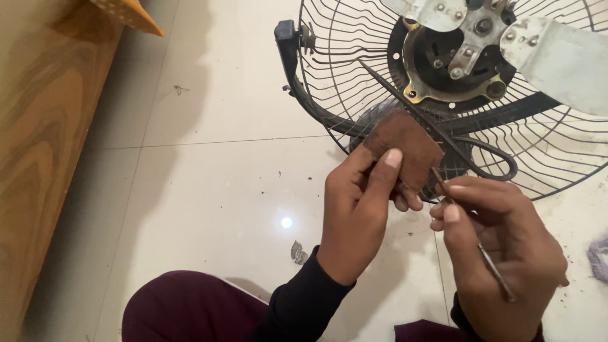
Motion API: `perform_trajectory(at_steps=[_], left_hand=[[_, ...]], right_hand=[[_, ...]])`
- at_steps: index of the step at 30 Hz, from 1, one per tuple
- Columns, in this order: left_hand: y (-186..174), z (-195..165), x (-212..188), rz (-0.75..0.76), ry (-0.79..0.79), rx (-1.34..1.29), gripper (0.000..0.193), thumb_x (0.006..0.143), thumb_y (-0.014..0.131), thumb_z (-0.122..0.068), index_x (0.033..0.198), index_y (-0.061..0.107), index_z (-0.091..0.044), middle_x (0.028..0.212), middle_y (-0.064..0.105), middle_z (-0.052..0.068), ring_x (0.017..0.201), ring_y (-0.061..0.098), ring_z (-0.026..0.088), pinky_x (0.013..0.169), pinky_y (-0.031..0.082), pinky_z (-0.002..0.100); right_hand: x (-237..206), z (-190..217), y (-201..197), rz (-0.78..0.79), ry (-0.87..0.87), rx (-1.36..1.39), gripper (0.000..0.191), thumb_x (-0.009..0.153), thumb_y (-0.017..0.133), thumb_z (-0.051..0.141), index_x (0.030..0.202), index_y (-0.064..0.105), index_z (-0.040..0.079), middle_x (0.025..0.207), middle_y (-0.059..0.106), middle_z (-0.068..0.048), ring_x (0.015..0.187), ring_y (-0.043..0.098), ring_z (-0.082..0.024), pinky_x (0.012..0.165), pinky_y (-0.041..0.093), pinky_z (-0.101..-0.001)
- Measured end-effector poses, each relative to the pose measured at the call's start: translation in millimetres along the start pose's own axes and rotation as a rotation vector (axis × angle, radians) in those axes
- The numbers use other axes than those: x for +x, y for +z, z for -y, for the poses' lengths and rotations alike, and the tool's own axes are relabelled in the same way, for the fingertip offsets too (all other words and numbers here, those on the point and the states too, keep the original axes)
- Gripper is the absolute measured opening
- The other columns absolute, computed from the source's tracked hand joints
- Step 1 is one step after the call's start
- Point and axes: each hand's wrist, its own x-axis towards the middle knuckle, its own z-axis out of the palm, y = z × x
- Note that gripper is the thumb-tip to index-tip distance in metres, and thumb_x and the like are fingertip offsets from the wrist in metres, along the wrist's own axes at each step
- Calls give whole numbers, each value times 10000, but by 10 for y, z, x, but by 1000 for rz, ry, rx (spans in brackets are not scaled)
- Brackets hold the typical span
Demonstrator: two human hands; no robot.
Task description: The person sits on the floor holding a long thin metal rod and repeatedly rubs a piece of sandpaper along its surface, repositioning the rod and sandpaper to work along different sections, with a table fan lying on the floor beside them.
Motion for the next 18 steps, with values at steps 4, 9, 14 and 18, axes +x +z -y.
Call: perform_trajectory(at_steps=[4,9,14,18], left_hand=[[-44,60,1,-1,-1,-16,301,1121,519,-151,1245,646,93,876,687,101,729,653,132,666,543,275],[-10,61,-19,15,-63,-115,305,1126,497,-155,1207,612,115,939,724,156,808,721,190,708,573,299],[131,24,-77,83,-133,-160,294,1111,488,-147,1254,584,92,942,709,158,784,731,209,684,589,307],[118,29,-52,-6,-52,-24,298,1118,500,-147,1199,602,121,909,704,167,779,737,219,664,579,296]], right_hand=[[-60,-67,59,-62,-53,16,126,988,607,-85,1107,596,-125,1187,658,-207,897,711,-181,790,608,-268],[-5,-98,117,-75,-228,-107,106,976,608,-96,1068,579,-142,1174,631,-239,966,708,-215,792,613,-297],[232,-93,-28,-55,-237,-141,89,1043,559,-97,1115,571,-148,1190,632,-247,1010,685,-247,846,575,-328],[150,-96,-170,-102,-187,-29,68,1137,511,-69,1155,530,-131,1230,611,-221,996,690,-201,880,600,-288]])
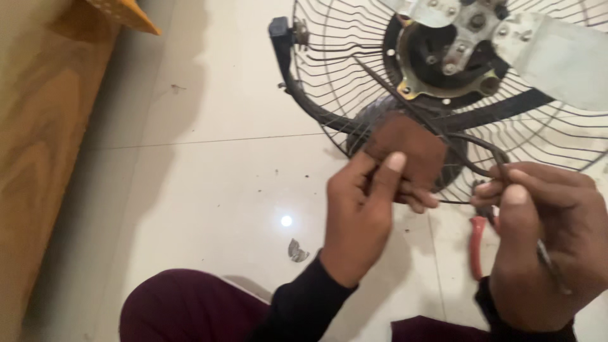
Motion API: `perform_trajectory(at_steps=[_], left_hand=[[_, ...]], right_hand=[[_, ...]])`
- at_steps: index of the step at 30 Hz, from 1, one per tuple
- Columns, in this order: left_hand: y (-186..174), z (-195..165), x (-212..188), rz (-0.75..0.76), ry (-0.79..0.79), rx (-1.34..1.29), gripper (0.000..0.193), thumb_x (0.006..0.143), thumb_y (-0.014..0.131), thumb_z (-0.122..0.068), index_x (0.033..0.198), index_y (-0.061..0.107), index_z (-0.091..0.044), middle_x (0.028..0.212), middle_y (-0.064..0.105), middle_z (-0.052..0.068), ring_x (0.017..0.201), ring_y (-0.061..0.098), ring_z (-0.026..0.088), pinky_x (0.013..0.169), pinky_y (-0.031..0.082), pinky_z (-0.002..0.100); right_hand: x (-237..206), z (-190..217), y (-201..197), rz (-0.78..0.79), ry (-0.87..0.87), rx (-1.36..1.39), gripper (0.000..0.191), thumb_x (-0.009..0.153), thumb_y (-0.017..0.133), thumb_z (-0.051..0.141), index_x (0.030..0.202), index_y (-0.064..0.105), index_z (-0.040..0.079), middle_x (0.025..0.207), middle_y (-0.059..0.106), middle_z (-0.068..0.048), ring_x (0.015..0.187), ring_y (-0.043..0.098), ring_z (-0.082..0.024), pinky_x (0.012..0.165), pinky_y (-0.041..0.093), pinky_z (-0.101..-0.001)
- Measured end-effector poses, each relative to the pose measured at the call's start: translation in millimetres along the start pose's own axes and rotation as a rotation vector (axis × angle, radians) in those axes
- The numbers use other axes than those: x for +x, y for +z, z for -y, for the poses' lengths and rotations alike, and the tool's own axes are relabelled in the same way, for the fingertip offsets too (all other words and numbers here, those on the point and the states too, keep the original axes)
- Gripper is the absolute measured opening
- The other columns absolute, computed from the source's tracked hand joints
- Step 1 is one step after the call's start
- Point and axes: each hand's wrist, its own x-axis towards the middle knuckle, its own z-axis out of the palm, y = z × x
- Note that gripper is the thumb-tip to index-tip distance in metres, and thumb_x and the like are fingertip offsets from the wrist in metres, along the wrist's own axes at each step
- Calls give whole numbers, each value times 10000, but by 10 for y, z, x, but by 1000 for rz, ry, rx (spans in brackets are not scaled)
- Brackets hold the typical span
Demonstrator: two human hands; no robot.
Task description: The person sits on the floor holding a long thin metal rod and repeatedly rubs a piece of sandpaper along its surface, repositioning the rod and sandpaper to work along different sections, with a table fan lying on the floor beside them.
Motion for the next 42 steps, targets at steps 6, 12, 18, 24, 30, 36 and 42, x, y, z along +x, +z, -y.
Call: perform_trajectory(at_steps=[6,12,18,24,30,36,42], left_hand=[[-108,-5,52,30,-33,-56,292,1112,516,-159,1156,613,113,928,709,144,783,743,212,657,565,299],[-133,-75,61,42,-41,-31,302,1088,542,-155,1217,659,91,879,690,107,695,665,144,644,537,273],[-163,-141,77,38,-76,-74,303,1084,538,-154,1203,643,104,783,637,85,581,603,138,550,500,281],[-164,-157,77,40,-122,-151,317,1087,487,-151,1234,609,102,762,650,104,557,614,160,544,525,299],[-159,-115,71,59,-88,-108,322,1123,473,-167,1225,593,113,763,669,133,617,662,183,584,536,298],[-105,-84,42,26,-93,-94,319,1106,434,-160,1256,560,91,780,702,126,617,678,187,600,564,294],[-151,-9,74,6,-189,-24,314,1116,439,-131,1159,557,157,661,670,156,577,676,205,541,530,298]], right_hand=[[-157,5,1,1,50,129,56,1099,531,-88,1141,549,-120,1216,627,-219,965,697,-189,884,596,-288],[-155,98,75,58,111,117,110,1016,547,-113,1123,573,-114,1218,647,-228,969,693,-206,877,590,-306],[-135,137,114,68,127,45,104,977,556,-110,1079,575,-120,1187,649,-228,928,712,-206,820,608,-297],[-123,178,133,91,80,-11,108,949,578,-103,1056,588,-109,1162,666,-226,895,722,-198,791,605,-293],[-146,144,124,119,-9,-177,85,931,636,-78,1012,614,-63,1099,697,-195,851,741,-194,755,585,-282],[-180,25,122,140,-204,-256,114,983,671,-92,1082,623,-65,1108,698,-195,899,732,-218,769,574,-276],[-224,-49,214,134,-222,-246,109,1012,658,-110,1098,599,-78,1158,684,-197,874,750,-193,713,598,-246]])
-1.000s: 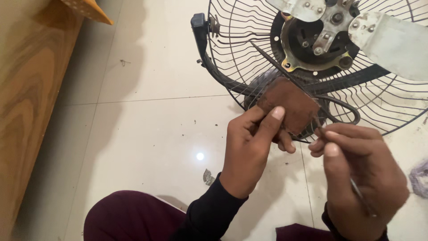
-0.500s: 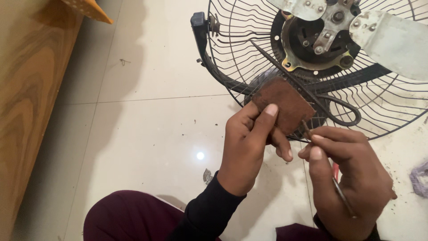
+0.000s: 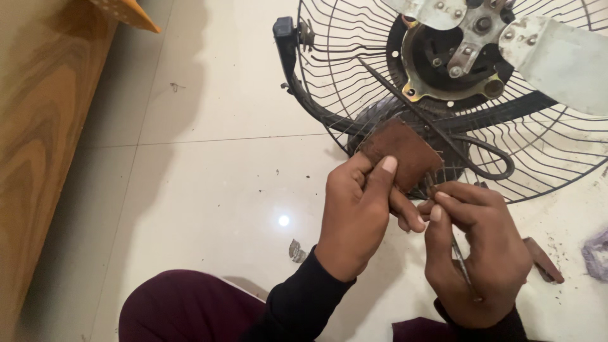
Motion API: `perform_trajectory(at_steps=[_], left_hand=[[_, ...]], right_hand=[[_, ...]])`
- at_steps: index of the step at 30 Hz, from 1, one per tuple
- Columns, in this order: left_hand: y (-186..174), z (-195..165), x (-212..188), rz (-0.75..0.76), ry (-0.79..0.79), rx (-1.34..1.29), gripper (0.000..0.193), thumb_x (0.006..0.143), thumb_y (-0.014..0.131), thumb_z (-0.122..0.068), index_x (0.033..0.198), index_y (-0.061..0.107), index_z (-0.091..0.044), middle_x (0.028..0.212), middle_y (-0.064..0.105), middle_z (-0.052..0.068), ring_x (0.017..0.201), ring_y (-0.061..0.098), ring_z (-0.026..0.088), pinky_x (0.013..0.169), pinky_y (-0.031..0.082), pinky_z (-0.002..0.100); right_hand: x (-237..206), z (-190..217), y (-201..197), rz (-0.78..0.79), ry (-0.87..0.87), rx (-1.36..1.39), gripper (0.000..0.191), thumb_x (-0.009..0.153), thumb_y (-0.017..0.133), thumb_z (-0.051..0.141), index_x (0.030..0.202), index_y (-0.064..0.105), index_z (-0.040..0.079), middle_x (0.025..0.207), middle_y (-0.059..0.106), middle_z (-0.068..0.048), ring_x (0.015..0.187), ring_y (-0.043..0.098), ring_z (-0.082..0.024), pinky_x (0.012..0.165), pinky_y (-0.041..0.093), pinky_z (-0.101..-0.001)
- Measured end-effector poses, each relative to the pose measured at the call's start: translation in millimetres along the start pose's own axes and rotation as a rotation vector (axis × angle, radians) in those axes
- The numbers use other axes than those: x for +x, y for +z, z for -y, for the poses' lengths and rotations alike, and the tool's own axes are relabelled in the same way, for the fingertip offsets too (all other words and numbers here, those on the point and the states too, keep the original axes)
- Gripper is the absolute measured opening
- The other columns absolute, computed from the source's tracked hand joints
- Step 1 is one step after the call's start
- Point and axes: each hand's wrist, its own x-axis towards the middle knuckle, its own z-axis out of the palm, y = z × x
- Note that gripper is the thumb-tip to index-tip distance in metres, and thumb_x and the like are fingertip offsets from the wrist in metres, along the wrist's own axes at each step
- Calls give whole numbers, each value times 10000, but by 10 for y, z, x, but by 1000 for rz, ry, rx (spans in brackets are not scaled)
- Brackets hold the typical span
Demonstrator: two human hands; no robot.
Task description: The person sits on the floor holding a long thin metal rod and repeatedly rubs a piece of sandpaper along its surface, repositioning the rod and sandpaper to work along different sections, with a table fan lying on the floor beside them.
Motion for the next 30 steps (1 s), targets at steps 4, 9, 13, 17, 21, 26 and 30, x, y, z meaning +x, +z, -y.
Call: perform_trajectory(at_steps=[4,9,13,17,21,26,30], left_hand=[[18,14,8,-35,-59,-26,301,1102,434,-127,1143,563,143,633,652,150,541,661,200,504,514,298],[152,-95,-24,-27,-48,-49,285,1082,428,-112,1212,549,110,692,648,148,554,667,200,505,518,295],[97,-217,-2,-73,43,-50,294,1108,425,-131,1153,531,139,760,677,159,614,716,224,543,545,304],[-11,-200,8,-71,100,-54,290,1086,461,-149,1161,587,101,794,693,118,614,694,194,542,520,283],[-23,-118,19,-75,97,-37,310,1092,528,-170,1092,616,128,774,690,129,645,716,200,575,535,287],[-8,-103,33,-63,42,-38,269,1043,576,-170,1088,675,76,793,689,88,615,662,148,560,512,265],[-28,-105,25,-51,10,-60,252,1032,592,-175,1052,693,55,797,667,62,592,605,121,557,498,269]], right_hand=[[-1,51,37,-27,73,75,92,967,615,-120,1043,565,-108,1134,659,-230,899,741,-230,732,615,-284],[74,43,-46,-131,220,31,36,1037,543,-129,1072,537,-133,1138,629,-254,890,718,-226,736,599,-306],[41,62,-131,-133,216,287,28,1144,518,-103,1161,513,-125,1182,630,-228,910,705,-199,834,613,-280],[-15,95,-126,-95,273,386,104,1044,527,-110,1147,510,-112,1110,643,-226,878,683,-200,826,600,-301],[-24,79,-111,-119,562,482,202,975,570,-95,1118,438,-39,840,610,-198,660,607,-170,587,503,-281],[-26,-31,-135,-161,715,855,94,1046,608,-55,1054,515,-42,919,584,-183,669,517,-169,626,456,-337],[-7,-130,-168,-78,669,1010,124,1093,569,-28,1166,577,-128,985,616,-197,872,579,-212,843,510,-402]])
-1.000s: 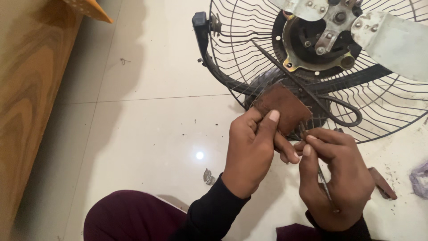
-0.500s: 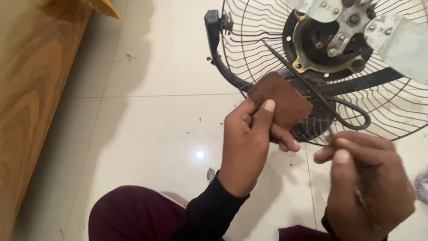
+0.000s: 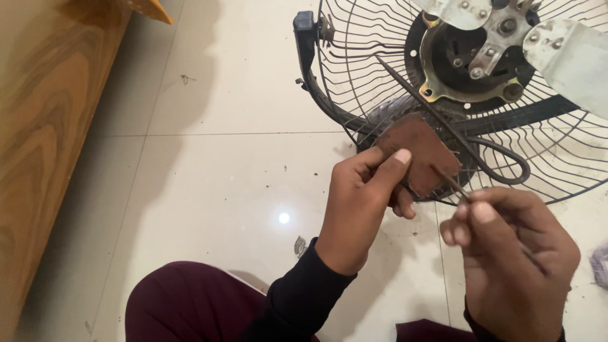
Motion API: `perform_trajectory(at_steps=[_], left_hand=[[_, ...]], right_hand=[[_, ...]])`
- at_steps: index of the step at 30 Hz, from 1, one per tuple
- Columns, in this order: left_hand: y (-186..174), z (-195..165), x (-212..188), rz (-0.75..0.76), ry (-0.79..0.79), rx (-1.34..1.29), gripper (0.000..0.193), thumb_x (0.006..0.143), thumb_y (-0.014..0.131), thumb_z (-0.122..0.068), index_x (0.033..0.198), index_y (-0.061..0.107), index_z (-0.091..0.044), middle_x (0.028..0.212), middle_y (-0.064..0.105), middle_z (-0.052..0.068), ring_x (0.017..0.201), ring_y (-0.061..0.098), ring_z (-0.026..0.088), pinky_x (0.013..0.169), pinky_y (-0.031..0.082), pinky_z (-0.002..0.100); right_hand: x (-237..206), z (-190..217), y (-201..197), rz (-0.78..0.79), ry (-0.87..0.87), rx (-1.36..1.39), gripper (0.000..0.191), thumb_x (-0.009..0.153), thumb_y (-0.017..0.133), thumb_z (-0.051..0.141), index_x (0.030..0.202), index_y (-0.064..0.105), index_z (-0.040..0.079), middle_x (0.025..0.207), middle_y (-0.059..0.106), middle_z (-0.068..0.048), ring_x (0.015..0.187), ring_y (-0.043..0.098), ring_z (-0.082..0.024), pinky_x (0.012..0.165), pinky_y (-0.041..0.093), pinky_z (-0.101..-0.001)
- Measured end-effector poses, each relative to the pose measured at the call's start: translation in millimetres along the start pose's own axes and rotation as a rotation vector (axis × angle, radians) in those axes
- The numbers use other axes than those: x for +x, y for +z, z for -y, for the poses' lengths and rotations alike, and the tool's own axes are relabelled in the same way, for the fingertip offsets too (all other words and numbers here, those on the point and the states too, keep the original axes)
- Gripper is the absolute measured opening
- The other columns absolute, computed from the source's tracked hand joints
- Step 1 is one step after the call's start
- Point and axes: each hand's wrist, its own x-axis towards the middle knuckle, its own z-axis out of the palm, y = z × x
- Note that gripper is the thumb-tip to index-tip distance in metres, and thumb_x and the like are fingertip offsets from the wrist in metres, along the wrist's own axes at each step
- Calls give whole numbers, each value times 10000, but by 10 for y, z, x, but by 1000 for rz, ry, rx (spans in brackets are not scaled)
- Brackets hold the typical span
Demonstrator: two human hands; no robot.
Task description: The person sits on the floor holding a long thin metal rod and repeatedly rubs a piece of sandpaper along its surface, repositioning the rod and sandpaper to work along different sections, with a table fan lying on the floor beside them.
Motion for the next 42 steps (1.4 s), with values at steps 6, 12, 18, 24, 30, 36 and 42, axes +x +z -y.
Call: perform_trajectory(at_steps=[6,12,18,24,30,36,42], left_hand=[[-42,41,-22,50,-32,-14,289,1068,589,-205,996,671,63,813,675,73,668,637,136,643,499,282],[-42,75,0,62,-5,20,279,1068,586,-191,1008,675,67,805,674,76,678,655,138,637,513,278],[2,94,0,87,103,102,266,1049,582,-143,1180,689,62,851,695,58,688,625,93,632,510,246],[23,96,-7,72,37,62,240,1058,603,-157,970,675,54,763,641,38,598,569,80,546,460,239],[34,73,-60,-27,-25,31,300,1046,611,-187,817,635,6,630,543,9,488,486,73,456,373,245],[73,15,-88,-91,-37,84,326,1033,613,-183,756,585,-14,583,494,7,435,446,73,411,337,254],[101,-5,-94,-159,-23,114,322,1020,605,-184,748,586,-14,576,511,16,428,478,82,419,379,254]], right_hand=[[70,-2,3,-88,167,172,384,1001,435,122,1210,564,-175,1028,662,-209,881,641,-232,832,526,-344],[44,-76,32,-81,28,-210,226,978,602,-25,1184,613,-118,967,675,-167,683,541,-143,624,444,-249],[-54,-63,84,-121,-112,-687,230,960,690,13,1176,636,-45,849,662,-38,761,631,-43,633,474,-177],[-18,-163,156,-43,-427,-979,175,950,738,21,1095,654,-31,716,650,-31,561,596,-61,505,405,-217],[-8,-253,42,-90,-520,-1117,131,983,764,19,1068,673,-25,658,597,-54,517,535,-89,521,394,-254],[-49,-236,174,-8,-546,-1085,112,936,766,-20,1006,681,0,645,586,-63,505,508,-103,505,370,-271],[46,-137,267,-198,-355,-1078,115,964,712,14,1059,661,-26,668,619,-84,510,543,-143,505,413,-282]])
